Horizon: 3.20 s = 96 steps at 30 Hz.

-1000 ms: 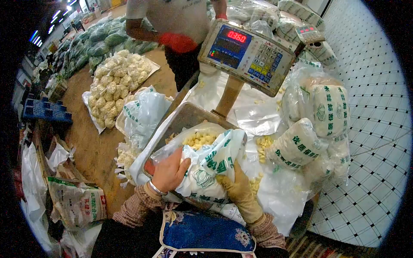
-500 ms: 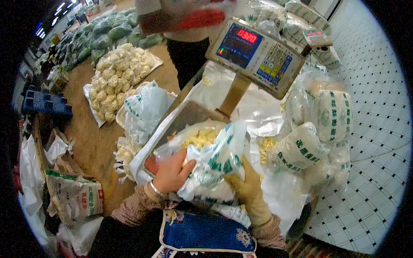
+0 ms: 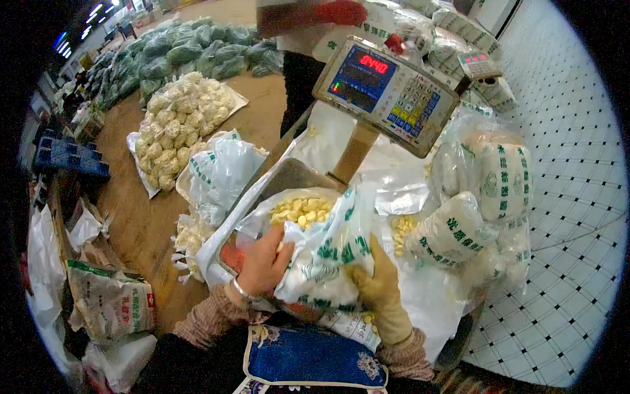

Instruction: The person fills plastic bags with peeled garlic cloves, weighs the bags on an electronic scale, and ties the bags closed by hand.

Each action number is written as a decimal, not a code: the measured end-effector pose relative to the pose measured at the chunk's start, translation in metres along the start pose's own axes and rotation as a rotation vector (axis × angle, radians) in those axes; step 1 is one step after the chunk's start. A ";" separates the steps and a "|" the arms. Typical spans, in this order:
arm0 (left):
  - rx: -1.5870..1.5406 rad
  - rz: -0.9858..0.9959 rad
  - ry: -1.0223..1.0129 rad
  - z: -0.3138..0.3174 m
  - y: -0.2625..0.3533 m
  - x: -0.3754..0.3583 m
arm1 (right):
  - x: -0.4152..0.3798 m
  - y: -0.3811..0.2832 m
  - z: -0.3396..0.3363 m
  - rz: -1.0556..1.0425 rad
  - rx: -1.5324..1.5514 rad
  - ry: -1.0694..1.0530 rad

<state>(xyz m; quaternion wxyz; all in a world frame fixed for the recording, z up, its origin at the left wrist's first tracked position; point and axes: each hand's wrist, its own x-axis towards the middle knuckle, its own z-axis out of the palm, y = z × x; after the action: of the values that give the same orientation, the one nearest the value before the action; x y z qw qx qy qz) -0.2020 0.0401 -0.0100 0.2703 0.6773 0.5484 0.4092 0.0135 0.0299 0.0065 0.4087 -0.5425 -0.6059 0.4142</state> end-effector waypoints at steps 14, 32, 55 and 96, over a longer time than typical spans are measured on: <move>0.083 -0.080 -0.117 -0.009 0.022 -0.013 | -0.013 -0.019 -0.009 -0.019 -0.164 -0.032; 0.004 0.022 -0.039 -0.004 0.018 -0.031 | -0.030 -0.023 -0.005 -0.100 -0.098 0.008; 0.030 0.037 -0.026 -0.009 0.026 -0.032 | -0.030 -0.019 -0.011 -0.176 -0.235 0.006; 0.102 0.002 -0.108 0.003 0.016 -0.036 | -0.044 -0.023 -0.011 -0.239 -0.288 0.008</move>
<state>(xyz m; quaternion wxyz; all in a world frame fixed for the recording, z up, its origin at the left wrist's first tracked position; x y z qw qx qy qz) -0.1932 0.0016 -0.0074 0.2644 0.7119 0.5524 0.3437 0.0200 -0.0145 0.0299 0.3755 -0.5213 -0.7174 0.2694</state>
